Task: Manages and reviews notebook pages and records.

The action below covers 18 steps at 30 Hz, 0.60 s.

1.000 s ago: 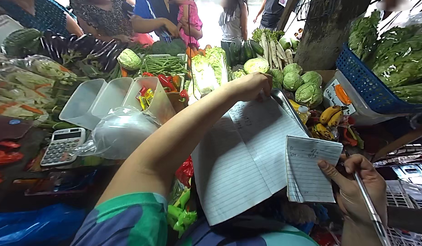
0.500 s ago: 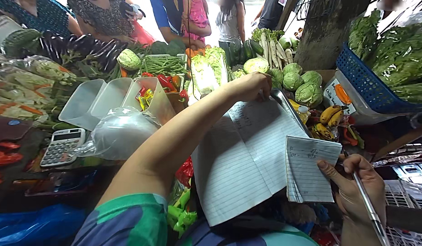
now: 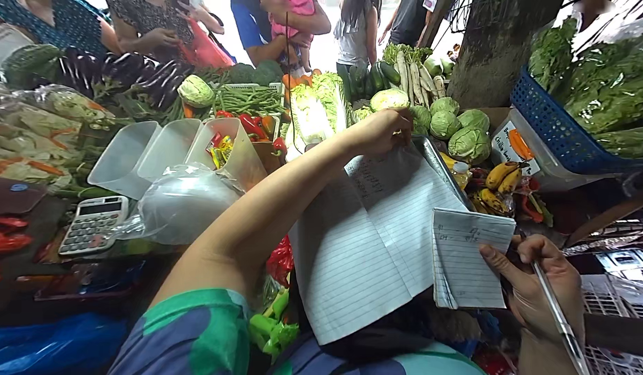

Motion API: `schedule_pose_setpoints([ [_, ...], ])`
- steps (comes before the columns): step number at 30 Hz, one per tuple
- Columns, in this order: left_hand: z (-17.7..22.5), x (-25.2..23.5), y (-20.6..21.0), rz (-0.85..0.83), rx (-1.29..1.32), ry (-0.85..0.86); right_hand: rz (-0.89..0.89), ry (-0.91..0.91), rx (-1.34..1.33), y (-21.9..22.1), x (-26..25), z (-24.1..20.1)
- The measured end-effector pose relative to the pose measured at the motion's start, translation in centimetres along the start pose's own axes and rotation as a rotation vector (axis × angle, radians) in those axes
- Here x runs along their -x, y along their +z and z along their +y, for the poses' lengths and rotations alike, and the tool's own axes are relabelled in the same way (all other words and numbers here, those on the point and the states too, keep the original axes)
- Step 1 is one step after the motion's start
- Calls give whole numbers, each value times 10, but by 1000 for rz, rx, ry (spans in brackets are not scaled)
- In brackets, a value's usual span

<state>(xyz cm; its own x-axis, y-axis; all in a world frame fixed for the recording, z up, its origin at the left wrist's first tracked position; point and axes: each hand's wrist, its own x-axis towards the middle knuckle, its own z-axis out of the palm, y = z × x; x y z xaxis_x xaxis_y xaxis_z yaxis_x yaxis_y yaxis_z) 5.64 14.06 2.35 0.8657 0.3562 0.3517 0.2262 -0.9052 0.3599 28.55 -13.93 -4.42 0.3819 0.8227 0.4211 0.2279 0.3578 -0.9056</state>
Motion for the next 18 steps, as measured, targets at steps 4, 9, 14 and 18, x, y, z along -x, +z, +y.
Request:
schedule_pose_setpoints([
  [4,6,-1,-16,26,22,-16,-3,17,-6,0,0,-1],
  [9,16,0,-29,-27,63,-76,-5,18,13,0,-1,0],
  [14,20,5,-30,-15,125,-105,-3,20,6,0,-1,0],
  [18,27,7,-32,64,264,-170,-15,-7,39,0,-2,0],
])
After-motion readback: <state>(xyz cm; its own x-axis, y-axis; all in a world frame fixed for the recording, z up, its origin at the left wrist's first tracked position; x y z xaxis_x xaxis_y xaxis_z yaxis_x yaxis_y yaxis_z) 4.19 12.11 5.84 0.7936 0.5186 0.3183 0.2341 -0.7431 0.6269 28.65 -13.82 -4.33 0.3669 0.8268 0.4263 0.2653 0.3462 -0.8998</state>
